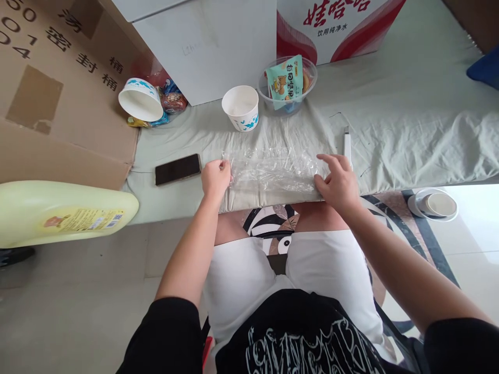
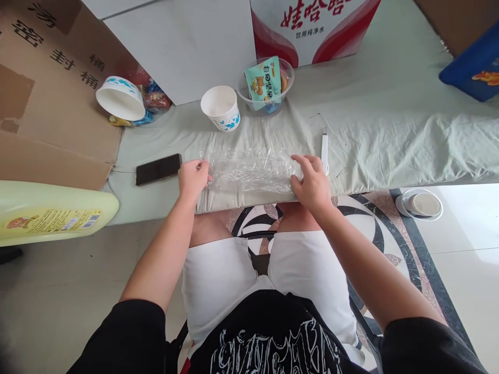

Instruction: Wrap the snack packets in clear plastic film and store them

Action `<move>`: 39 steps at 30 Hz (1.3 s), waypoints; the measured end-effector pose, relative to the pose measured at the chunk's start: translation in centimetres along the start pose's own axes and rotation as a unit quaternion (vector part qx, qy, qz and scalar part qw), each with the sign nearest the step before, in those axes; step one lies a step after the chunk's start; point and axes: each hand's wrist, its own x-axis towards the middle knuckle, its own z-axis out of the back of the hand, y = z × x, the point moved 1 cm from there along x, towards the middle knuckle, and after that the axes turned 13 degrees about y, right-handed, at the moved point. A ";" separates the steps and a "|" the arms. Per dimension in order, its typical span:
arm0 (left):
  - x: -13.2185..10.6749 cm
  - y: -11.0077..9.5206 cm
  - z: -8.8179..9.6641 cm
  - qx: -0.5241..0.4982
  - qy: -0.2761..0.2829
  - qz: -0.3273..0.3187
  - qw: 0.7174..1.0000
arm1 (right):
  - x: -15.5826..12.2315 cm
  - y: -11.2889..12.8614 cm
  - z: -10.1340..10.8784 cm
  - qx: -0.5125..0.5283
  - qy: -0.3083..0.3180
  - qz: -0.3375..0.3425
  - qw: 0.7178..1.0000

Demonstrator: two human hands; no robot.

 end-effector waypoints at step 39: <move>-7.9 0.7 -4.6 0.232 0.054 -0.408 0.881 | -4.0 4.0 -0.7 -0.194 0.172 0.145 0.955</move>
